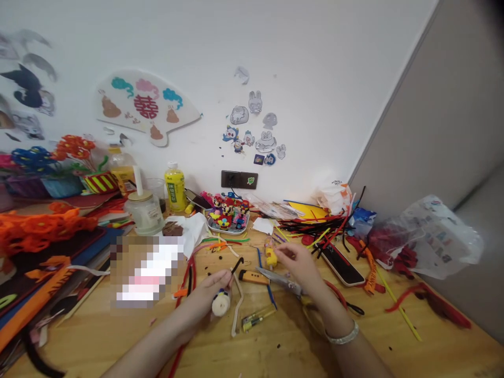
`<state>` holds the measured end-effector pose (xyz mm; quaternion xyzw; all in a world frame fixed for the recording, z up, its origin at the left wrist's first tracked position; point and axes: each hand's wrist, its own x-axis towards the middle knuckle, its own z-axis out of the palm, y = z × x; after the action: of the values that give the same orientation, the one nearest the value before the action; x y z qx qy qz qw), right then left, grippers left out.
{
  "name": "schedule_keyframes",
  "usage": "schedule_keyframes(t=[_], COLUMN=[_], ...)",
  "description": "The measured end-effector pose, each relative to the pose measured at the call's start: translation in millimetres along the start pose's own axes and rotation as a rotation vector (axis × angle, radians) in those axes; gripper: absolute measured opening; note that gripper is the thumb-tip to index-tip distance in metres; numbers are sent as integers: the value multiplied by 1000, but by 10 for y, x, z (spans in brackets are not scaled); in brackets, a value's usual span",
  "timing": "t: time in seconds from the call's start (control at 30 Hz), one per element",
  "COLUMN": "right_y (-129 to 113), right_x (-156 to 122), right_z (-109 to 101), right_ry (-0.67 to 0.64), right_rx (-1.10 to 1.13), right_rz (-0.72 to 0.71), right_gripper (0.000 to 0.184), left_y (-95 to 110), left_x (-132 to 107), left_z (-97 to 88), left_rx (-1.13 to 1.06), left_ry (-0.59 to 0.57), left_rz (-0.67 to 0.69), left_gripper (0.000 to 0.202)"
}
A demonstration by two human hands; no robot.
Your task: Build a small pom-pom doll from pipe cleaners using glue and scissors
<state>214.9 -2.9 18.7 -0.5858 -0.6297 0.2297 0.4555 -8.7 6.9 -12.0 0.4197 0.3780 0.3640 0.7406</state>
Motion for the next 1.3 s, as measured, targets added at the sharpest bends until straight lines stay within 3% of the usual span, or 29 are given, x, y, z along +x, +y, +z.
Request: schedule_keyframes(t=[0.1,0.2,0.3,0.43,0.57,0.7,0.8,0.93,1.07,1.13,1.23,1.3], right_y=[38,27,-33,-60,18,72,54,38,82,78,9,-51], right_x=[22,-37,-136,-206,-164,-124,-124,-117,-85,-84,-112,-138], right_z=[-179,-138,75,441,712,800,780,711,636,597,546,530], right_ry=[-17,-174,-277,-215,-184,-157,-89,33,74,47,-106,-182], right_rx=[-82,-278,-535,-755,-859,-862,-744,-261,-24,115,335,346], right_rz=[10,-84,-261,-364,-351,-345,-315,-173,-84,-55,-25,6], right_gripper=[12,4,8,17,11,13,13,13,29,33,21,17], left_y=[-6,3,28,51,24,0,9,35,40,41,49,54], left_x=[11,3,-17,-34,-26,-12,-9,-19,-34,-44,-66,-80], left_z=[-12,4,33,55,46,31,13,-15,-4,20,53,61], left_rx=[-21,-10,0,-22,-45,-77,-95,-142,-103,-54,17,47], left_ry=[-32,-68,-80,-67,-78,-91,-173,-307,-330,-303,-244,-212], left_rz=[-25,-25,-23,-33,-61,-43,-41,-37,-47,-52,-74,-79], left_gripper=[32,33,33,33,32,29,27,25,26,28,30,31])
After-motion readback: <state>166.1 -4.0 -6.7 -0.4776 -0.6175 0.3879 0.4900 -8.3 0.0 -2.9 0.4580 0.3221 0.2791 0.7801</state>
